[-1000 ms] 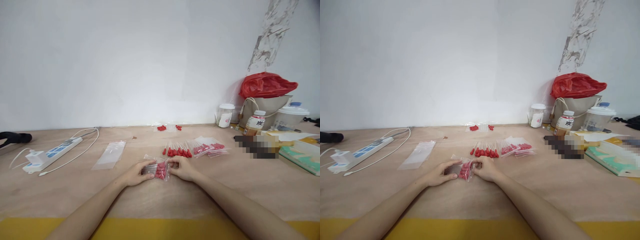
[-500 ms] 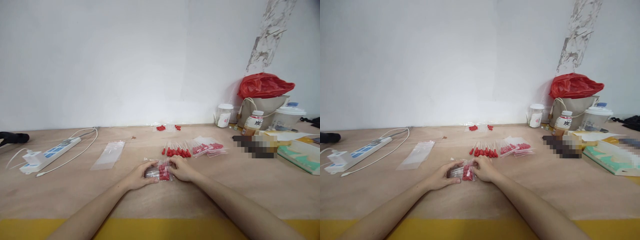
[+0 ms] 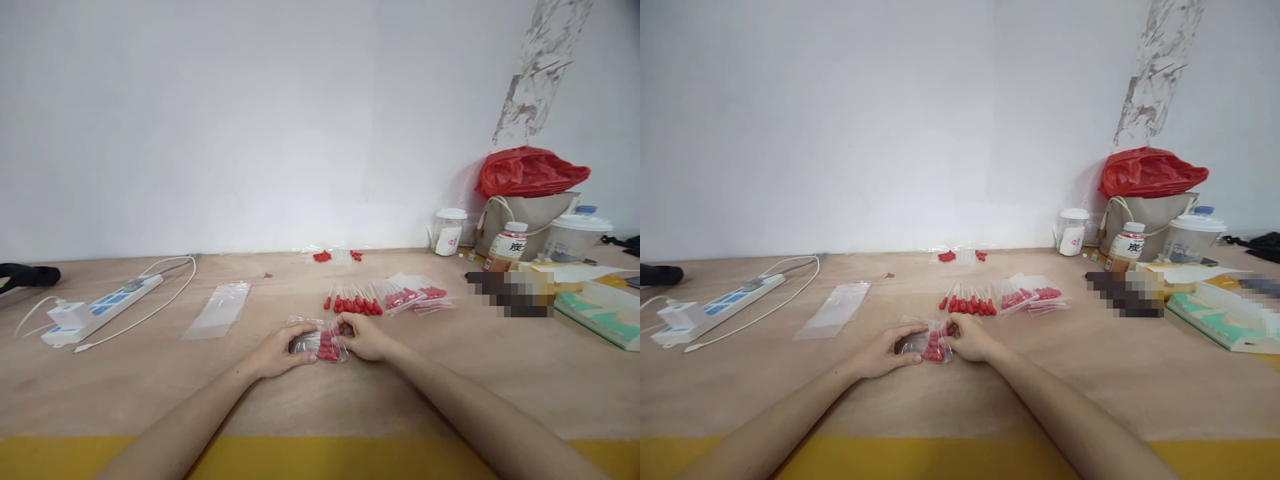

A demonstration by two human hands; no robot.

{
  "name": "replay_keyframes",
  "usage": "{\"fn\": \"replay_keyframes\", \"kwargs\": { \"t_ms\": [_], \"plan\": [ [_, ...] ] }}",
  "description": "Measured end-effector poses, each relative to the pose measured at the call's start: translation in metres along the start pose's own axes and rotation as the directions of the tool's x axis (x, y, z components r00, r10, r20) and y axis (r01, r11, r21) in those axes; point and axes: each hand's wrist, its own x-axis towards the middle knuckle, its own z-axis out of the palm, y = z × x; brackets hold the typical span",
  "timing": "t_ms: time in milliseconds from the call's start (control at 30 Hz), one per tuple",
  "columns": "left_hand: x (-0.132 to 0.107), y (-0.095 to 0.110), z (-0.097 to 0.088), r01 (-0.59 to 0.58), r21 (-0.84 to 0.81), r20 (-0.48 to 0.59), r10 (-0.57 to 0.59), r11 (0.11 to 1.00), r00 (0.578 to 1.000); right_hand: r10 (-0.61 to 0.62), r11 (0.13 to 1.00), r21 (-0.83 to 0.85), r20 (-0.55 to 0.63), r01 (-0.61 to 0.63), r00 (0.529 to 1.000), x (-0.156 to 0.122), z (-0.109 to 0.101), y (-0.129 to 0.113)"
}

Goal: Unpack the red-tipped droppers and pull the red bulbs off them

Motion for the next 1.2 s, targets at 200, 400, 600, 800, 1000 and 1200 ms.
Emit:
{"fn": "replay_keyframes", "kwargs": {
  "t_ms": [200,400,600,800,1000,1200],
  "plan": [
    [0.001,-0.001,0.000,0.005,0.005,0.004,-0.005,1.000,1.000,-0.008,1.000,0.012,0.022,0.008,1.000,-0.002,-0.001,-0.008],
    [0.000,0.000,-0.001,0.004,0.013,0.004,-0.004,1.000,1.000,-0.028,0.999,0.028,0.170,0.024,0.985,-0.004,-0.017,-0.017],
    [0.000,0.002,-0.001,0.006,0.016,0.011,-0.006,1.000,1.000,-0.191,0.981,0.081,0.307,0.175,0.932,-0.006,-0.031,-0.017],
    [0.001,-0.001,0.000,0.000,0.027,0.025,0.000,1.000,1.000,-0.373,0.890,-0.190,0.222,0.416,0.901,-0.006,-0.026,-0.012],
    [0.001,-0.002,-0.001,0.008,0.007,0.017,-0.008,1.000,1.000,-0.334,0.893,-0.267,0.146,0.362,0.931,-0.007,-0.023,-0.008],
    [0.002,-0.003,0.000,-0.023,0.032,0.015,0.022,0.999,1.000,-0.351,0.906,-0.213,0.104,0.366,0.931,-0.005,-0.021,-0.008]
  ]
}}
